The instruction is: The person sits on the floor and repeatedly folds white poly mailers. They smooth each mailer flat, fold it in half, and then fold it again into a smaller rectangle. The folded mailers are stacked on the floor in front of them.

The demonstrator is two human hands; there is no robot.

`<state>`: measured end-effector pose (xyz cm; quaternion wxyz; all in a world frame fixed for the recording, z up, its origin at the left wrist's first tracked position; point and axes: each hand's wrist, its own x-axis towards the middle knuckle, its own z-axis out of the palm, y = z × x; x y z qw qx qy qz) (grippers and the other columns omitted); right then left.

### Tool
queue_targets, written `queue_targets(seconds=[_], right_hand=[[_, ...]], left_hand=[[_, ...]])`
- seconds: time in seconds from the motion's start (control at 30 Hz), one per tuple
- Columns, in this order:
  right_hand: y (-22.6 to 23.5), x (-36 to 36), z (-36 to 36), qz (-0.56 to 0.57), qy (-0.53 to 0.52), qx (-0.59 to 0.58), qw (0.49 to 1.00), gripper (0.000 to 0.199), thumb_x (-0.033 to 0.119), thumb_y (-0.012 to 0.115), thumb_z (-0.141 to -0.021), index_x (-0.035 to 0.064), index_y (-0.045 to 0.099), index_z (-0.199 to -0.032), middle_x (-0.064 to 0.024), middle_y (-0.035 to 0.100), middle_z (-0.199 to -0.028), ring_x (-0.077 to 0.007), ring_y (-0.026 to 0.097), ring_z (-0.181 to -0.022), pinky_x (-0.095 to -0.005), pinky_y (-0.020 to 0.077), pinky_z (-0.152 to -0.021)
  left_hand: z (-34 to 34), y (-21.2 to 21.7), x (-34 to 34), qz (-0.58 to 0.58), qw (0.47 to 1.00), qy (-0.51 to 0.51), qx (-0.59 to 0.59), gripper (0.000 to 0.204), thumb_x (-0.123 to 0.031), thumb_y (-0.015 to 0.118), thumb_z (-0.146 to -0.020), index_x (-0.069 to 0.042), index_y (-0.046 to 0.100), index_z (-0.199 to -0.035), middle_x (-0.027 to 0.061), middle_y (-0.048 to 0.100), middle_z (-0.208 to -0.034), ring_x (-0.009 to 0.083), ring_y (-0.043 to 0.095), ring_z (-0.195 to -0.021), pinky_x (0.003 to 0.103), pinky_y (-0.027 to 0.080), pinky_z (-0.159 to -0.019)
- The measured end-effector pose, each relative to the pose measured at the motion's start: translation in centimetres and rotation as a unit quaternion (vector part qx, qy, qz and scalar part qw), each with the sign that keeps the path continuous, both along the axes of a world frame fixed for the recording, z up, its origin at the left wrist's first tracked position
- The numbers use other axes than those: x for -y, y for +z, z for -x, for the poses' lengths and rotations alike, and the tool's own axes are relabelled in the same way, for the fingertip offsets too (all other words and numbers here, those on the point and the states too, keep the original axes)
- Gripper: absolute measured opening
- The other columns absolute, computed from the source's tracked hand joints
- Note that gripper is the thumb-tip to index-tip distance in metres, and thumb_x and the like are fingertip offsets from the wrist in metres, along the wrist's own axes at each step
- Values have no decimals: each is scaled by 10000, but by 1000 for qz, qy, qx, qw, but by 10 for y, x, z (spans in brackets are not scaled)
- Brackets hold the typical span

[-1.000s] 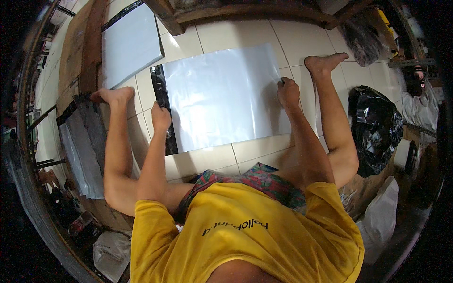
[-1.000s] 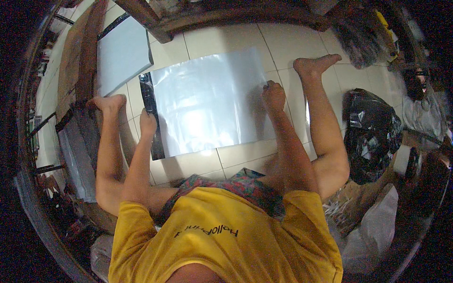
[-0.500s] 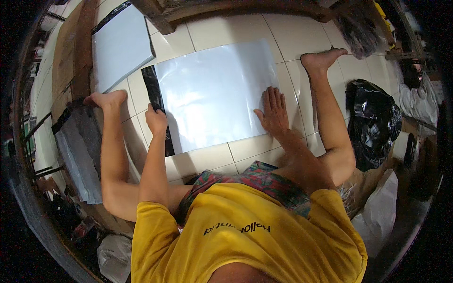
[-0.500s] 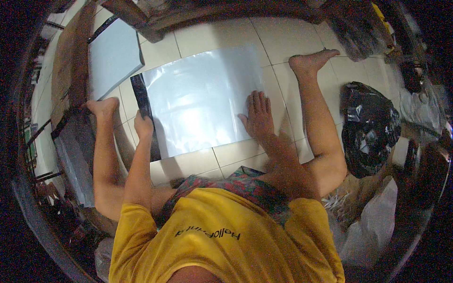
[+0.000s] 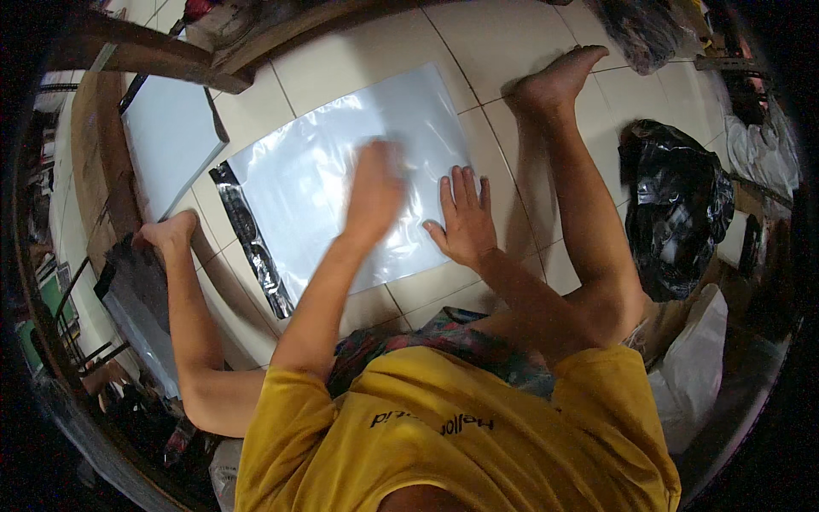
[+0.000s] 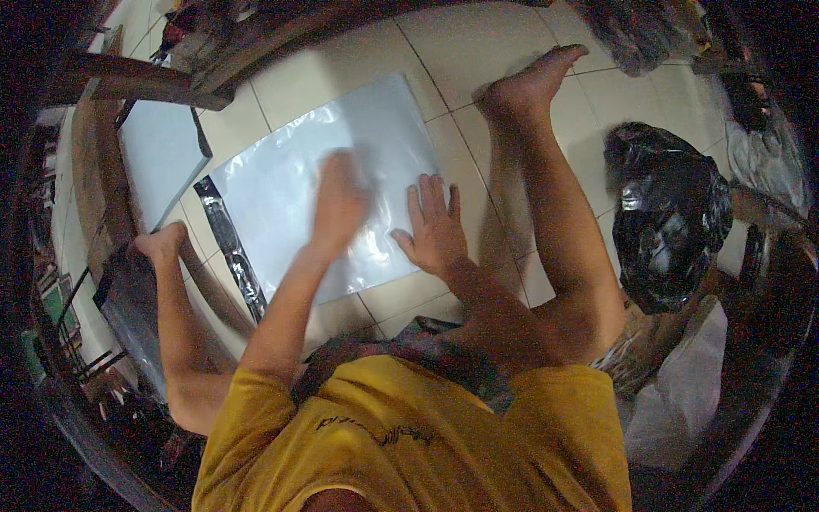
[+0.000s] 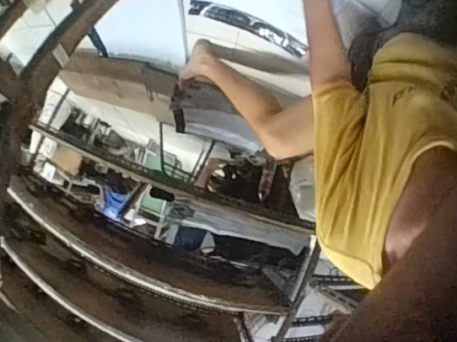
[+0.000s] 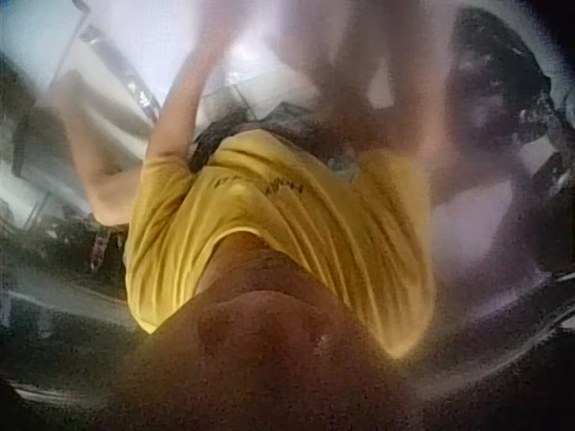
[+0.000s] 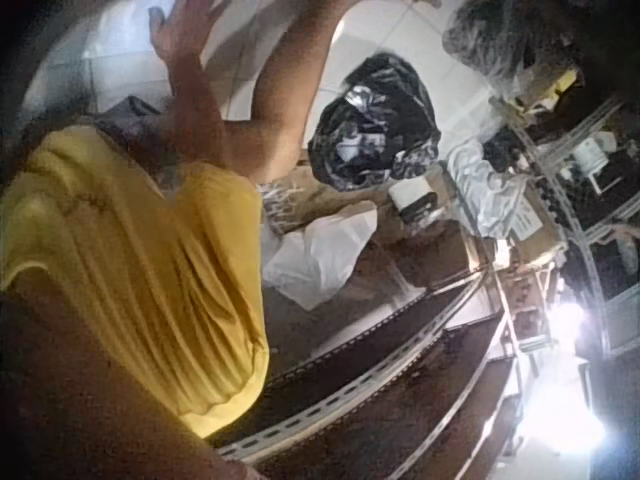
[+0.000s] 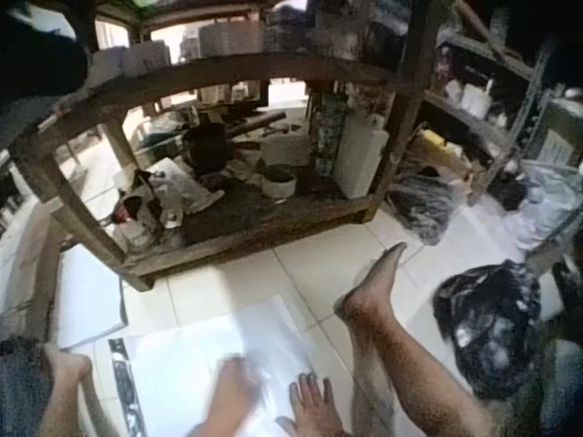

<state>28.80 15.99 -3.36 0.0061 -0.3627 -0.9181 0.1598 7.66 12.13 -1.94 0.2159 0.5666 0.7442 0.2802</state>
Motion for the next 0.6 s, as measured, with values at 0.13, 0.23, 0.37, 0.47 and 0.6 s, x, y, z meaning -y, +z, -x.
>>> queue_targets(seconds=[0.13, 0.23, 0.37, 0.47, 0.6], right_hand=[[15, -11, 6, 144, 19, 71, 987, 827, 456, 658, -875, -49, 383, -1469, -316, 305, -1552, -463, 245, -1479, -693, 152, -1169], [-3, -3, -2, 25, 6, -10, 1000, 799, 452, 642, -885, -49, 399, -1458, -317, 314, -1547, -466, 251, -1475, -695, 152, -1166], [-2, -6, 0, 39, 12, 2, 999, 790, 458, 622, -895, -47, 397, -1459, -327, 321, -1539, -478, 246, -1473, -702, 153, -1159], [-2, -4, -2, 49, 6, -4, 999, 788, 451, 611, -899, -46, 383, -1467, -330, 308, -1546, -482, 238, -1477, -708, 155, -1155], [-8, -1, -5, 33, 10, -12, 999, 784, 432, 606, -896, -48, 375, -1470, -324, 286, -1564, -477, 228, -1485, -711, 153, -1156]], left_hand=[[-61, -10, -58, 5, 931, -345, -121, 643, -374, 528, -967, 25, 450, -1466, 160, 367, -1592, 279, 245, -1525, 496, 130, -1261], [-46, -15, -92, 49, 921, -342, -179, 691, -441, 463, -1005, 20, 379, -1512, 158, 305, -1628, 263, 202, -1540, 475, 104, -1268], [-9, -47, -146, -44, 941, -269, -199, 657, -401, 481, -1019, 56, 393, -1484, 207, 332, -1599, 308, 244, -1522, 490, 139, -1258], [12, -57, -181, -72, 928, -242, -273, 651, -417, 434, -1041, 43, 376, -1498, 205, 326, -1602, 309, 251, -1518, 472, 157, -1258], [22, -63, -192, -93, 930, -225, -276, 649, -417, 449, -1037, 31, 376, -1502, 200, 332, -1600, 307, 254, -1516, 489, 158, -1254]])
